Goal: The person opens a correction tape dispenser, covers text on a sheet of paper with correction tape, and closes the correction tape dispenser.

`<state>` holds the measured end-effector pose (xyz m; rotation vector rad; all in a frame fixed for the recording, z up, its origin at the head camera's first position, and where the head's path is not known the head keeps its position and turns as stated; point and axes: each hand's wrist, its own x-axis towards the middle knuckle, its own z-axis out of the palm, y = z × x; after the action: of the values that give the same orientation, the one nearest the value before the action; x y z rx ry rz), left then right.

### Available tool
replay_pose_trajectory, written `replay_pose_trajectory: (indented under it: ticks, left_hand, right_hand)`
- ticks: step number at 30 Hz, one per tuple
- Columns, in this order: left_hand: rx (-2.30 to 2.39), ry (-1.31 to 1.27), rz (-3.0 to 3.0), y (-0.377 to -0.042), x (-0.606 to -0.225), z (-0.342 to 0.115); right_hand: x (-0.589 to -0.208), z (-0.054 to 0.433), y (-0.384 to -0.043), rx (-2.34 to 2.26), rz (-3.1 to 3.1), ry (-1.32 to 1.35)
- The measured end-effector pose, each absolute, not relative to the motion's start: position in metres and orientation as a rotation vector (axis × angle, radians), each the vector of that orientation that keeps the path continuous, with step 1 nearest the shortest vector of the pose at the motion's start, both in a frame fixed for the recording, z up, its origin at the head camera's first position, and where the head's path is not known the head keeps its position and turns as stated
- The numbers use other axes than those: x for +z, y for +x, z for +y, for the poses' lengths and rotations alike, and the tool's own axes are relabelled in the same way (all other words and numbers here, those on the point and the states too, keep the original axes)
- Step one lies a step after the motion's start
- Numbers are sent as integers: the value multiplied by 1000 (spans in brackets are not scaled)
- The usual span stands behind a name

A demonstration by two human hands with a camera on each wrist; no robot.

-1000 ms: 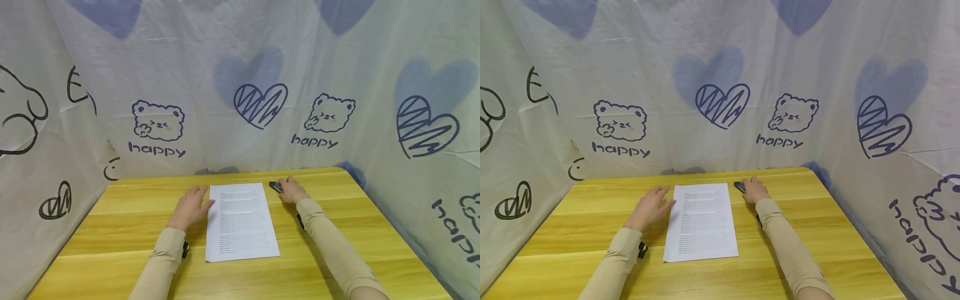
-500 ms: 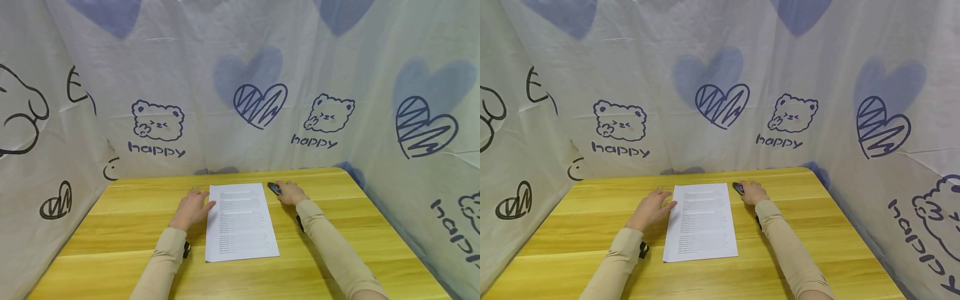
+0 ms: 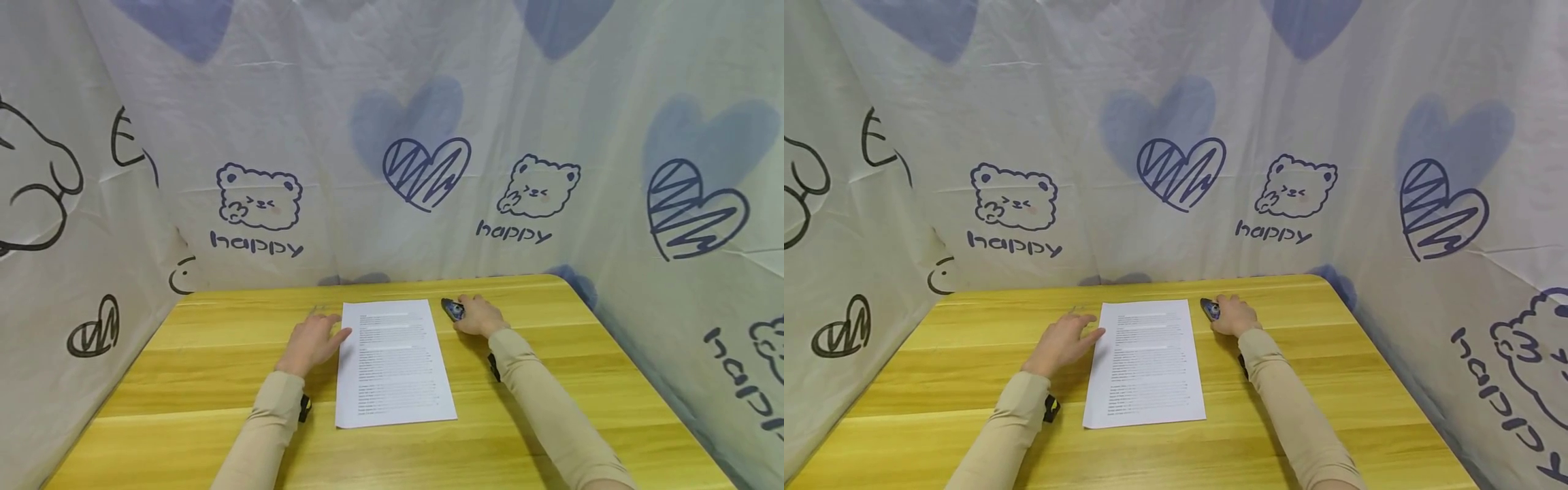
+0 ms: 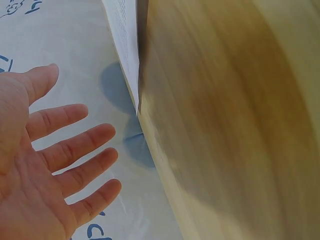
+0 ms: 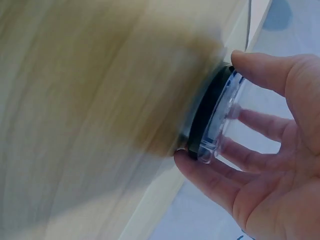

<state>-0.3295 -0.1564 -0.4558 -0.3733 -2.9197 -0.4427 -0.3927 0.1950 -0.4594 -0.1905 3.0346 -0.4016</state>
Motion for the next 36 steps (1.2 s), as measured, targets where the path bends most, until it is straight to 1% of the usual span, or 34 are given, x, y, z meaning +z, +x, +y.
replay_pose_trajectory:
  ticks: [12, 20, 29, 36]
  left_hand:
    - [-493, -430, -2834, -332, -454, -149]
    - [-501, -419, -2808, -331, -452, -145]
    - [-423, -543, -2734, -335, -454, -139]
    - [-565, -576, -2762, -335, -453, -129]
  right_hand:
    - [-454, 188, -388, -450, 3065, -296]
    - [-452, 177, -386, -509, 3075, -397]
    - [-453, 163, -381, -538, 3069, -509]
    - [-450, 150, -378, -633, 3022, -588]
